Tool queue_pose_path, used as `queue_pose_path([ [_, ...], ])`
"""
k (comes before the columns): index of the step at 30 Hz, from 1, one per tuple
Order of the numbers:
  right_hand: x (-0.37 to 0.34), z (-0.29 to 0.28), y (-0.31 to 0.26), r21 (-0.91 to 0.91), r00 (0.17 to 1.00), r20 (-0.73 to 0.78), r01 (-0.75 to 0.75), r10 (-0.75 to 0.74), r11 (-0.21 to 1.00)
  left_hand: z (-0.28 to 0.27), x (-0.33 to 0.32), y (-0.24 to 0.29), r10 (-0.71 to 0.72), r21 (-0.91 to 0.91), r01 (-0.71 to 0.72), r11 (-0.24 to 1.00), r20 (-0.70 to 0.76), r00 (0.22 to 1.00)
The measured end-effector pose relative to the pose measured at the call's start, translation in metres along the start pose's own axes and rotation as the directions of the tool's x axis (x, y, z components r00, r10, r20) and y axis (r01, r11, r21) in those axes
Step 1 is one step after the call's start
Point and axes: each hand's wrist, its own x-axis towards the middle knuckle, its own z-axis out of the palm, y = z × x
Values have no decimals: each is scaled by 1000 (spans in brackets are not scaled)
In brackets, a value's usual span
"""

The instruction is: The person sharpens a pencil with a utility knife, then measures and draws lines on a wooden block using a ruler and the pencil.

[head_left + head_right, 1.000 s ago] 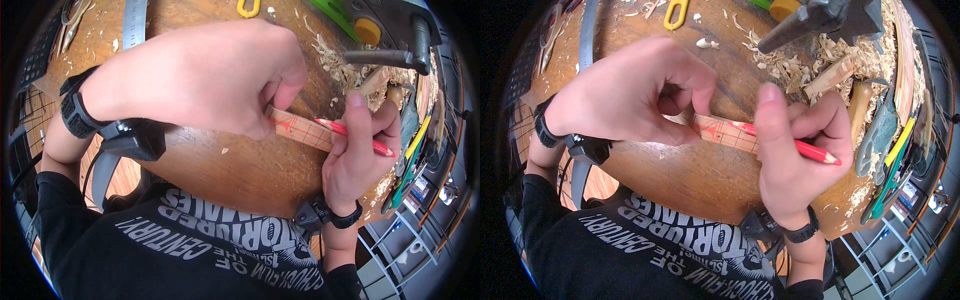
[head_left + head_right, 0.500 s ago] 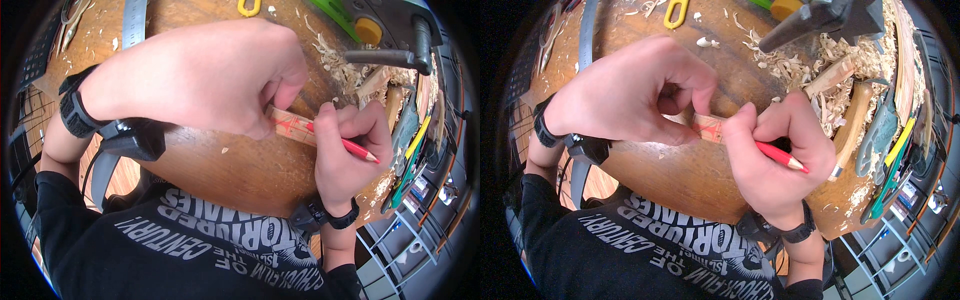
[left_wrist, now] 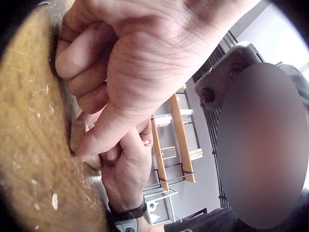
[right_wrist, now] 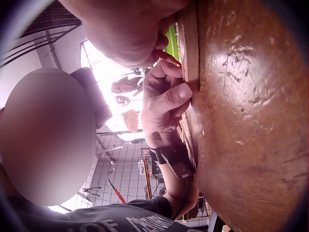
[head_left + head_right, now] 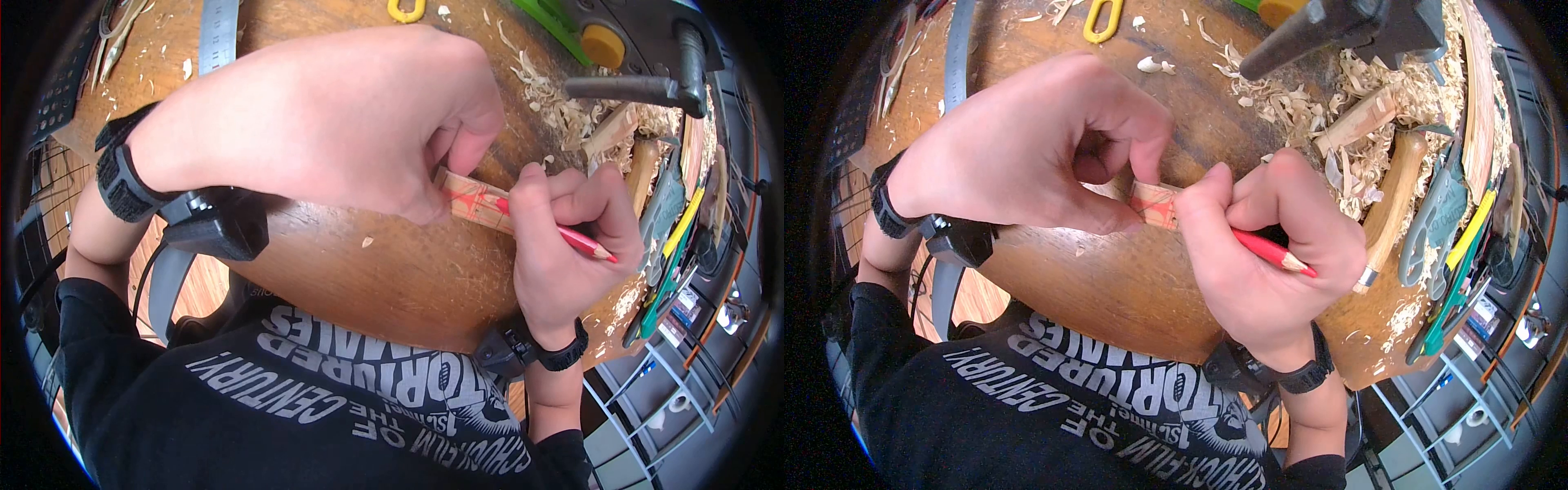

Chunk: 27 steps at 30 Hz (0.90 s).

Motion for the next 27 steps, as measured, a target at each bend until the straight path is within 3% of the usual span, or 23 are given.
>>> queue_pose_path([
  [27, 0, -1, -1, -53, 1000, -24, -17, 16, 998, -1, 0, 0, 19, 8, -19, 1000, 13, 1000],
])
